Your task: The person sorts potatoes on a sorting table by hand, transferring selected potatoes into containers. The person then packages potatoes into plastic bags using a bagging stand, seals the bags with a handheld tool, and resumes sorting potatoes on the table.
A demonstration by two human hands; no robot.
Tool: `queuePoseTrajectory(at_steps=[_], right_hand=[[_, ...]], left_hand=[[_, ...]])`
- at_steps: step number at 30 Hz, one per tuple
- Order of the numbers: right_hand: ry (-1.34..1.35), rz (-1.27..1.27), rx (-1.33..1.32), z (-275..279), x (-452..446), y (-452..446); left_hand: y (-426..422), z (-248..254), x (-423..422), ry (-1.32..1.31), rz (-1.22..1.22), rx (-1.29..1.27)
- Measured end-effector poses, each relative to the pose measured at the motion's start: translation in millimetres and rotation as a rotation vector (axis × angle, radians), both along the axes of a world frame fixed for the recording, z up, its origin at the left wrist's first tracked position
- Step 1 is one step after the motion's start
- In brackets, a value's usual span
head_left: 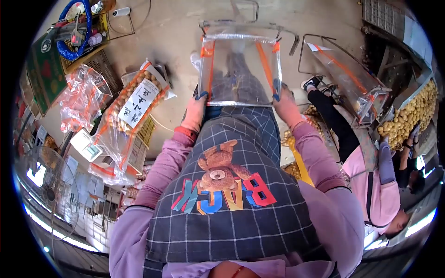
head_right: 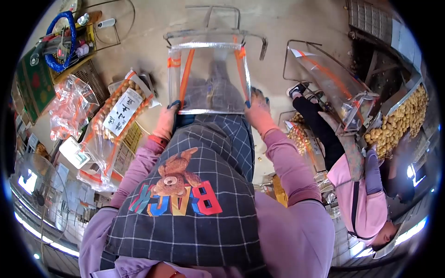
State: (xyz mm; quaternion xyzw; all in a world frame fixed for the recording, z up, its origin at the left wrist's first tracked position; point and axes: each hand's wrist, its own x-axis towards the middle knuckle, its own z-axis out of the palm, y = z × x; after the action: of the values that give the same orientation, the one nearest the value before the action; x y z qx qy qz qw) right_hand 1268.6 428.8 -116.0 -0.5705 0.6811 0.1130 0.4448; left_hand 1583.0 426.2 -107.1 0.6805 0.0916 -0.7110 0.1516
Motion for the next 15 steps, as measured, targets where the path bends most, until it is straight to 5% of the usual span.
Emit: queuePoseTrajectory(at_steps=[6,9,11,12,14,15], right_hand=[[0.137,0.083,0.107,-33,20,-25],[0.202,-0.043,-0.265,-22,48,-56],[-0.067,-0.121,-0.843,32,91,-89],[-0.075,-0.104,-0.832,26,107,-87],[-0.332,-0.066,-0.376,-5,136,-102],[-0.32,-0.247,-0.019,-32,149,-122]], left_hand=[[15,-34,-16,-0.165,-0.128,-0.311],[11,-38,-23,-0.207,-0.185,-0.432],[0,-33,-28,-0.26,-0.136,-0.525],[7,-30,-26,-0.264,-0.12,-0.513],[8,-31,-22,-0.222,-0.225,-0.551],[8,-27,-22,-0.221,-0.229,-0.546]])
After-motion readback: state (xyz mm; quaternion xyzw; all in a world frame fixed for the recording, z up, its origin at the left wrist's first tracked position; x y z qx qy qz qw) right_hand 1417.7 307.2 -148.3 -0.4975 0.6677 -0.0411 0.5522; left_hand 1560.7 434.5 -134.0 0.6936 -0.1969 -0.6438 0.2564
